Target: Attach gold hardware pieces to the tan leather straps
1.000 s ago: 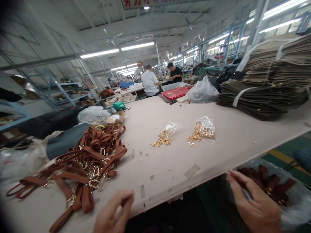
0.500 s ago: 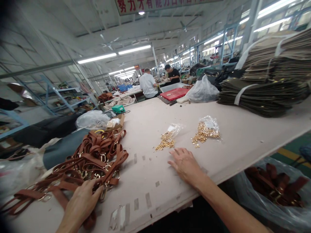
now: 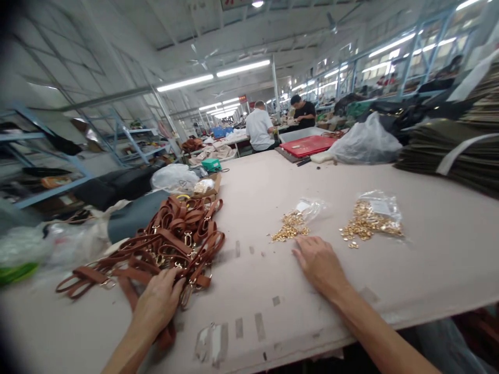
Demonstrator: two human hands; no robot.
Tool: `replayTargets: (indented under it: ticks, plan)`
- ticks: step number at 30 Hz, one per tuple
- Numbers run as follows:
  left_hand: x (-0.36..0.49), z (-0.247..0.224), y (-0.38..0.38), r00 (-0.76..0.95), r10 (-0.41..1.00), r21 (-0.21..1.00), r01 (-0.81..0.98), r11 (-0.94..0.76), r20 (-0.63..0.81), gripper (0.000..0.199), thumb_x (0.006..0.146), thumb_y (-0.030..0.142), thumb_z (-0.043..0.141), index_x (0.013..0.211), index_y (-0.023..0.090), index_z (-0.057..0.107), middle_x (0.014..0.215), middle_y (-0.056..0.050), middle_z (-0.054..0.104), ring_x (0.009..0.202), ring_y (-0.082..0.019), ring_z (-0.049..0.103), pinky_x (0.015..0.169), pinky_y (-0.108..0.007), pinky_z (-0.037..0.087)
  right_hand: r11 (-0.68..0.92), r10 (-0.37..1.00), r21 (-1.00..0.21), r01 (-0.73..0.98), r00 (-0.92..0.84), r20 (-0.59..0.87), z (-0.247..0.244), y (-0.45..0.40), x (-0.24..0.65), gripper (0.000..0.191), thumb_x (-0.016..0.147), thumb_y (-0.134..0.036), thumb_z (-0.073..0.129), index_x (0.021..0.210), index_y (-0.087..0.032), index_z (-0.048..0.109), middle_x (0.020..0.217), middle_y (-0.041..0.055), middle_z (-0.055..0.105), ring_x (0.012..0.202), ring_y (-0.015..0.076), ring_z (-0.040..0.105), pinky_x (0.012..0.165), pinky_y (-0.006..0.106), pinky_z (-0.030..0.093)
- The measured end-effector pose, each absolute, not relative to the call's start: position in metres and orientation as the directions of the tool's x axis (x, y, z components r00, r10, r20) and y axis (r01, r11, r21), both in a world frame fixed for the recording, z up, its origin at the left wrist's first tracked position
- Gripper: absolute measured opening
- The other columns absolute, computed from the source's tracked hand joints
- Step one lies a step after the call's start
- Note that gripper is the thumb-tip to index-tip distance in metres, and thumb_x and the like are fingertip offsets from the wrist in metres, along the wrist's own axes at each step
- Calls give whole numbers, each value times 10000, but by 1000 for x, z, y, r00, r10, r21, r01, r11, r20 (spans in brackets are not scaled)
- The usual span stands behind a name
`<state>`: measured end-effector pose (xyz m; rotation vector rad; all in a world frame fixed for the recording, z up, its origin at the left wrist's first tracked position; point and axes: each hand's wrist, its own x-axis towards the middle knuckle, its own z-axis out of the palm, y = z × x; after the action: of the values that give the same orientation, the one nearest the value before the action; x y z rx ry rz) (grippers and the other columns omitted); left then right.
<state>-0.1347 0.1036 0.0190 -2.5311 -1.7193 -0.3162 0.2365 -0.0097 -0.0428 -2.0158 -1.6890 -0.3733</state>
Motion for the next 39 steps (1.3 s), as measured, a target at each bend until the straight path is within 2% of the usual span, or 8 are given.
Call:
replayTargets:
  ticks: [5,11,14,18,22,25,29,39]
  plan:
    - [-132,19,106,378,896,83,910,-406,235,272,926,207,433,1043,193,679,1023,-101,681,991,-287,596,905,-417,463,-86,805,-268,959,226,548,-51,-12,243,323,932,-276,422,1042,-149,698,1041,125,735,953,288,664,874,450,509]
    - [-122,38,90,290,900,316,864,-392,326,252,930,276,405,1005,195,631,1052,-85,714,1027,-267,624,923,-397,458,22,769,-557,830,342,540,-41,-15,238,271,891,-339,470,952,-215,703,978,81,752,915,257,696,863,398,529]
    - [-106,51,68,223,933,619,701,-355,283,264,935,384,430,1004,217,622,927,-33,729,893,-225,663,806,-335,490,-7,778,-598,801,380,500,-34,-18,233,237,884,-352,498,944,-234,694,904,38,757,816,220,708,787,340,541]
    - [-67,47,38,255,967,994,104,-35,8,259,856,386,583,997,172,627,868,-32,727,718,-158,657,684,-271,520,-30,785,-692,721,446,430,-29,-24,232,217,858,-367,538,896,-244,713,853,17,764,778,211,712,728,311,547]
    - [-26,24,16,343,914,937,-189,294,-218,279,793,342,692,968,132,634,924,-78,733,696,-127,661,623,-220,509,-26,809,-818,575,493,321,-26,-34,227,267,838,-419,582,909,-216,741,873,40,770,797,220,716,714,316,566]
    - [-6,13,3,380,888,910,-210,358,-261,308,791,331,705,1010,121,649,999,-116,735,767,-143,684,652,-219,509,23,841,-967,254,518,156,-19,-45,212,346,763,-489,690,904,-176,727,788,55,750,704,202,696,658,313,565]
    - [8,7,-10,417,865,897,-206,390,-280,314,800,324,702,1048,133,682,1072,-117,726,861,-175,690,703,-236,506,59,905,-997,-55,424,31,-6,-59,182,369,705,-504,773,840,-167,704,692,43,729,638,177,680,639,295,555]
    - [12,3,-17,536,834,958,-143,247,-135,324,875,271,600,1161,144,683,928,-55,752,821,-165,663,784,-247,482,5,968,-988,-153,251,-34,-2,-61,149,278,721,-442,773,782,-174,733,663,17,723,617,158,664,632,270,537]
